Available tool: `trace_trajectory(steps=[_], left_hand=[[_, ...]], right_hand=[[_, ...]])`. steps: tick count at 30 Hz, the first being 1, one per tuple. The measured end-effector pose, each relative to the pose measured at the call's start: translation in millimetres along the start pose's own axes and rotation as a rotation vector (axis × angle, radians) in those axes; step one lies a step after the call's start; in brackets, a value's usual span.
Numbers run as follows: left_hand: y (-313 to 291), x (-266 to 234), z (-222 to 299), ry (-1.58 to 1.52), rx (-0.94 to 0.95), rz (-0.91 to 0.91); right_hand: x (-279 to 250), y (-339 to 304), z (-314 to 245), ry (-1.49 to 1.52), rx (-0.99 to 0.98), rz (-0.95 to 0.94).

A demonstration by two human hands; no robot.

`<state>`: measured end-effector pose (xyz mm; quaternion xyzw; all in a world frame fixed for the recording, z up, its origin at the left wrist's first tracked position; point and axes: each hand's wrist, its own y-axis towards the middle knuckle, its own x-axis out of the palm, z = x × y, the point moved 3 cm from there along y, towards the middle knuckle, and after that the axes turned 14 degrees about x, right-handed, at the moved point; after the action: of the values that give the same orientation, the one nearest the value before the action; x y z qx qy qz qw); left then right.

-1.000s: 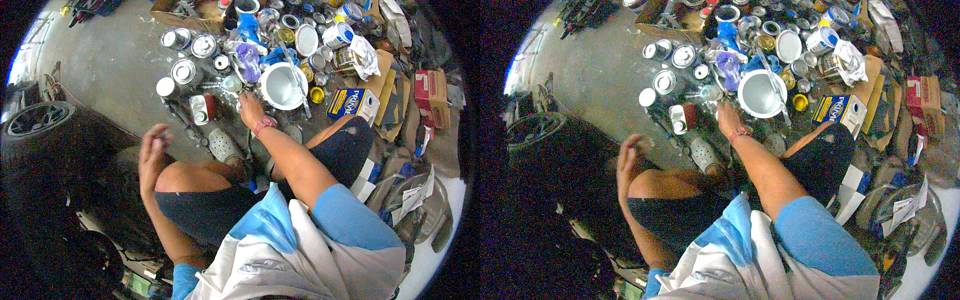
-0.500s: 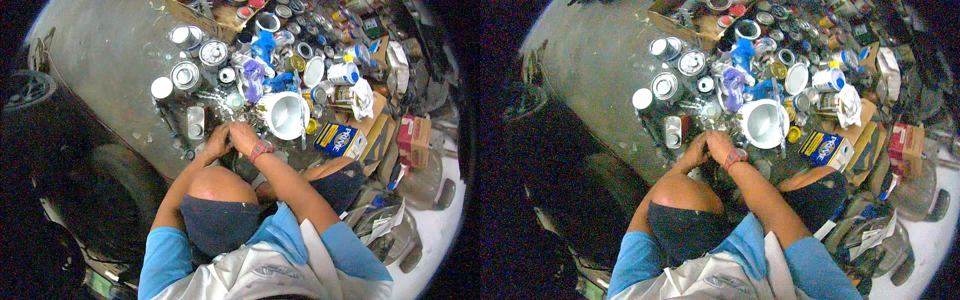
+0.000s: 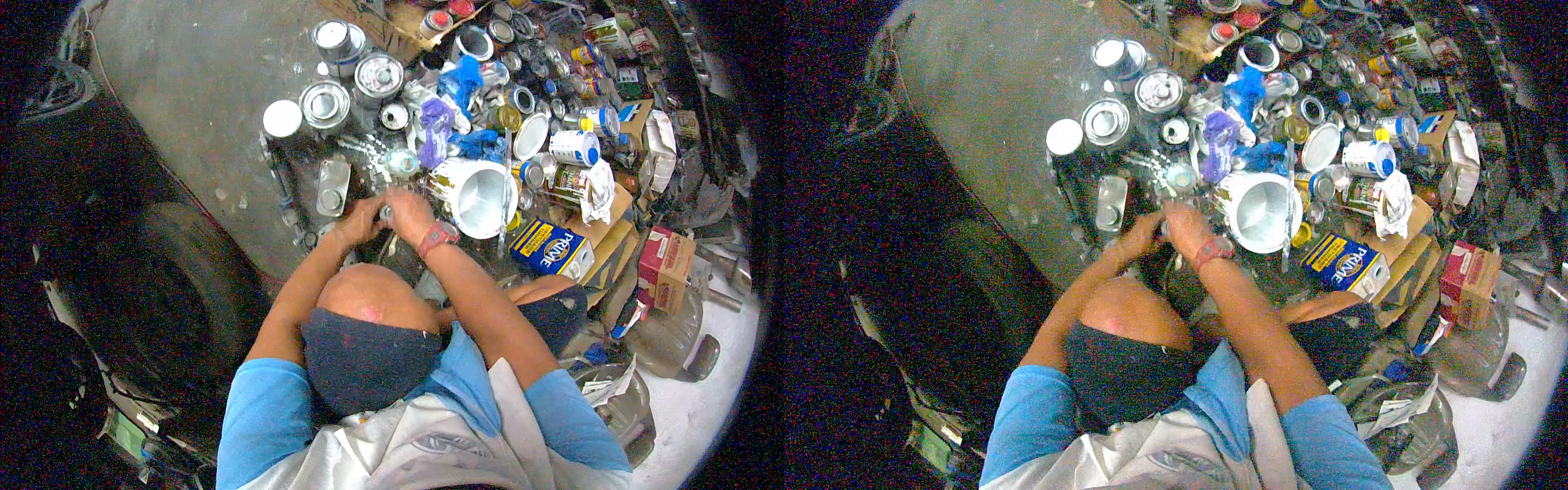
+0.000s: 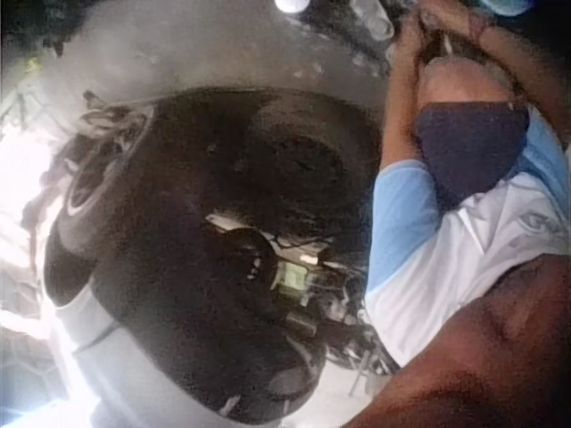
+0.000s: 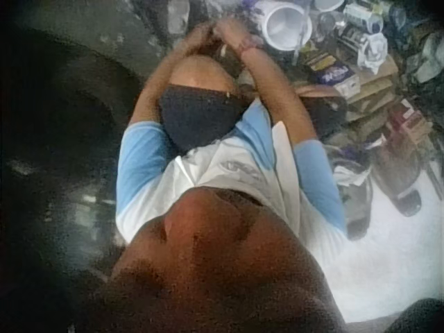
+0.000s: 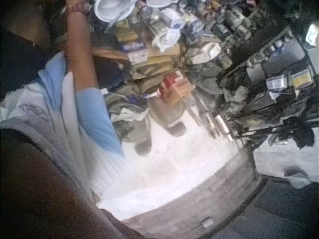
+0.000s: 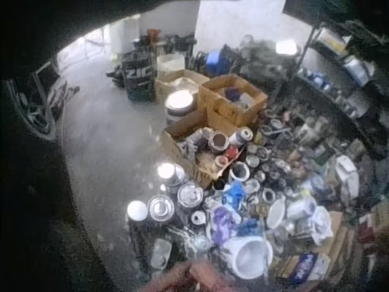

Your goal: The person sits on the floor and uses a metal rod to open and stir contents in several small paint cans. They then pour paint from one can into another and continue stirring the mixture.

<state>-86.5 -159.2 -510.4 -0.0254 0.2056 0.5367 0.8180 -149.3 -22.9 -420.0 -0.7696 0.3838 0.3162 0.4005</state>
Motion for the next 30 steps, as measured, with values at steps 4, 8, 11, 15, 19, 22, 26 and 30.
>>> trace_trajectory(steps=[4, 8, 11, 15, 19, 22, 26, 30], left_hand=[[0.3, -3.3, 4.7, -0.026, 0.016, 0.019], [4.3, -5.7, 10.1, -0.061, -0.018, -0.021], [5.9, -6.2, 10.4, -0.069, -0.113, -0.053], [7.0, -6.2, 10.9, -0.069, -0.103, -0.035], [6.3, -6.0, 10.2, -0.053, -0.119, -0.036], [5.5, -5.1, 9.5, -0.097, -0.132, -0.038], [4.2, -2.6, 6.7, -0.078, -0.153, -0.032], [3.3, -1.7, 4.1, -0.043, -0.108, -0.034]], right_hand=[[0.5, -3.8, 12.4, 0.101, 0.150, -0.046], [4.8, -5.5, 18.9, 0.189, 0.187, -0.052], [7.1, -3.1, 14.8, 0.122, 0.112, 0.006], [11.5, 1.6, 12.9, 0.050, 0.207, -0.040], [15.9, 0.7, 12.4, 0.066, 0.256, -0.044], [18.5, -1.5, 11.4, 0.117, 0.254, 0.056], [18.9, -3.4, 8.2, 0.120, 0.177, 0.141], [19.0, -6.9, 7.3, 0.101, 0.168, 0.046]])
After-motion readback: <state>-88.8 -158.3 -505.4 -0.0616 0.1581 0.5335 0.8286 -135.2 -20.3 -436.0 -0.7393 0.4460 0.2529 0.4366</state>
